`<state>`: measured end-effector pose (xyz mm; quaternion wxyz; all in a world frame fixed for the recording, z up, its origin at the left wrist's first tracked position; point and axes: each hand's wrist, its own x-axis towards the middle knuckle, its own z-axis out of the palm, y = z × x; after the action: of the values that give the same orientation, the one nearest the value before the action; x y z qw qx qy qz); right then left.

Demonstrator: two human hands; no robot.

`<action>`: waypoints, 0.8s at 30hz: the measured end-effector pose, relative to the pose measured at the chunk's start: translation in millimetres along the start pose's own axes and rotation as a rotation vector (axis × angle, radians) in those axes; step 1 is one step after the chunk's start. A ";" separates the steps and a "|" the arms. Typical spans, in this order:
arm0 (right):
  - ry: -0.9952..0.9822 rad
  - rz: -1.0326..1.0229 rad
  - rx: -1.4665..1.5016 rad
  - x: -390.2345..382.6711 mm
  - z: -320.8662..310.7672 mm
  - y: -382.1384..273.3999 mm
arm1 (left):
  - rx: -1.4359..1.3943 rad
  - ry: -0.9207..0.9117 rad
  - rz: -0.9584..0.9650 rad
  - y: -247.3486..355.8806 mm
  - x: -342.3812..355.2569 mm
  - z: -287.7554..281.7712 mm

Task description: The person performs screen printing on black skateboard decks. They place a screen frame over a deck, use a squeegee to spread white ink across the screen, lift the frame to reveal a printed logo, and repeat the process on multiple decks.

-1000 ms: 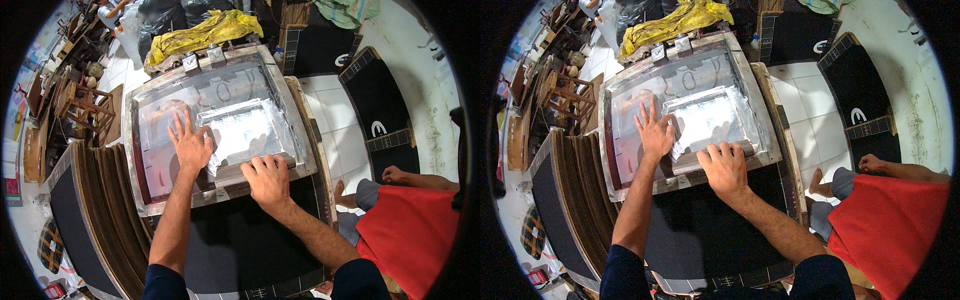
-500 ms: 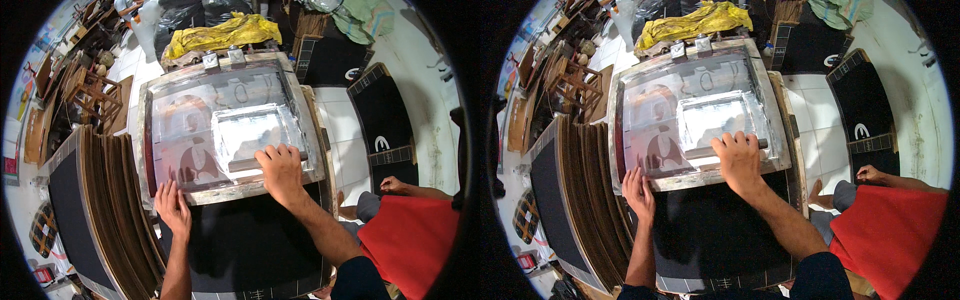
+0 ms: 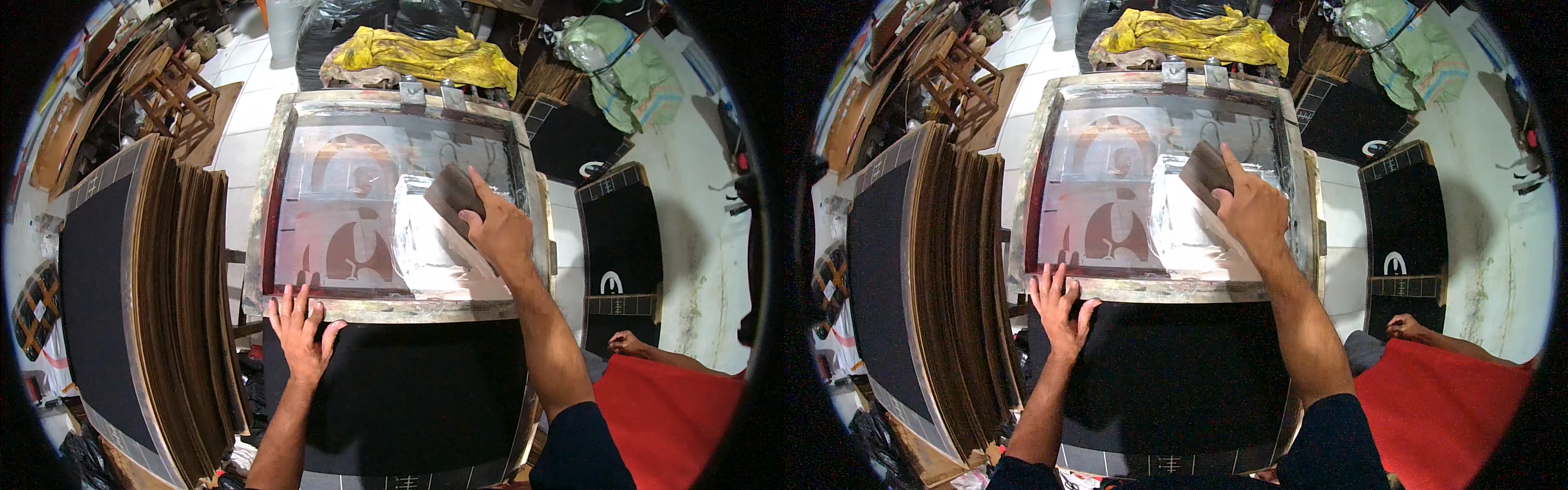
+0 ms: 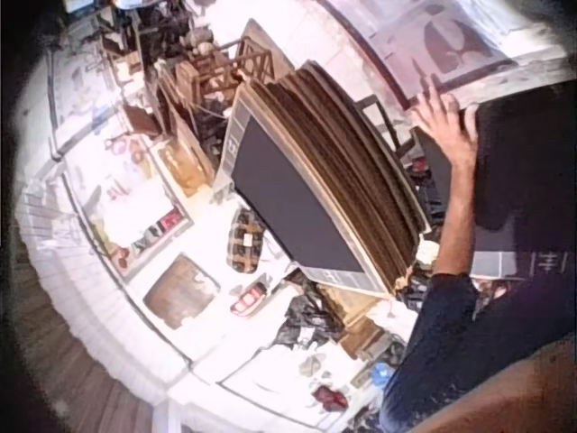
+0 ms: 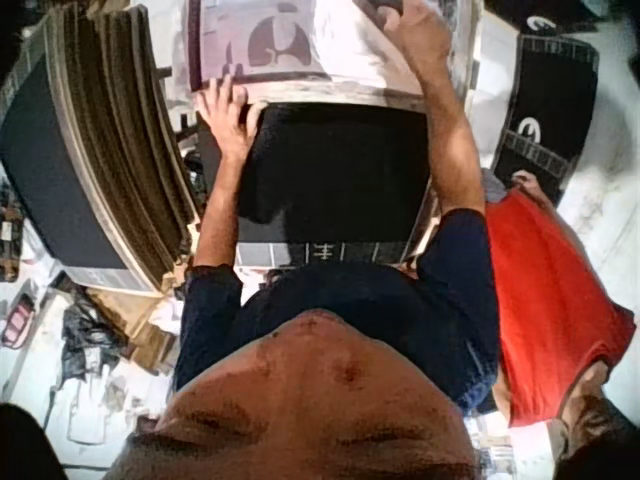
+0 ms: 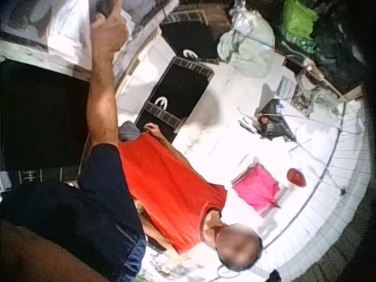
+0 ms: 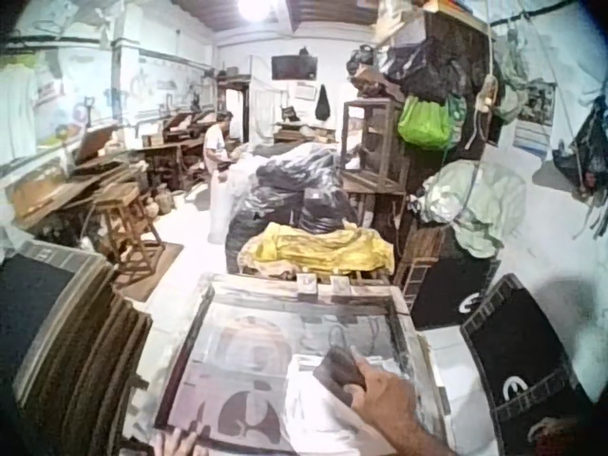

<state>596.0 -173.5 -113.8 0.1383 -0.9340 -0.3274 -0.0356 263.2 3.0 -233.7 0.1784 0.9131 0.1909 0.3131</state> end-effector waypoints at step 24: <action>-0.004 0.009 0.022 18.0 8.2 -0.1 | 0.056 -0.050 -0.043 5.8 5.1 -4.6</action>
<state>609.8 -160.3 -118.8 0.1481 -0.9340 -0.3237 -0.0294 265.3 1.3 -225.2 0.1640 0.9209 0.2149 0.2808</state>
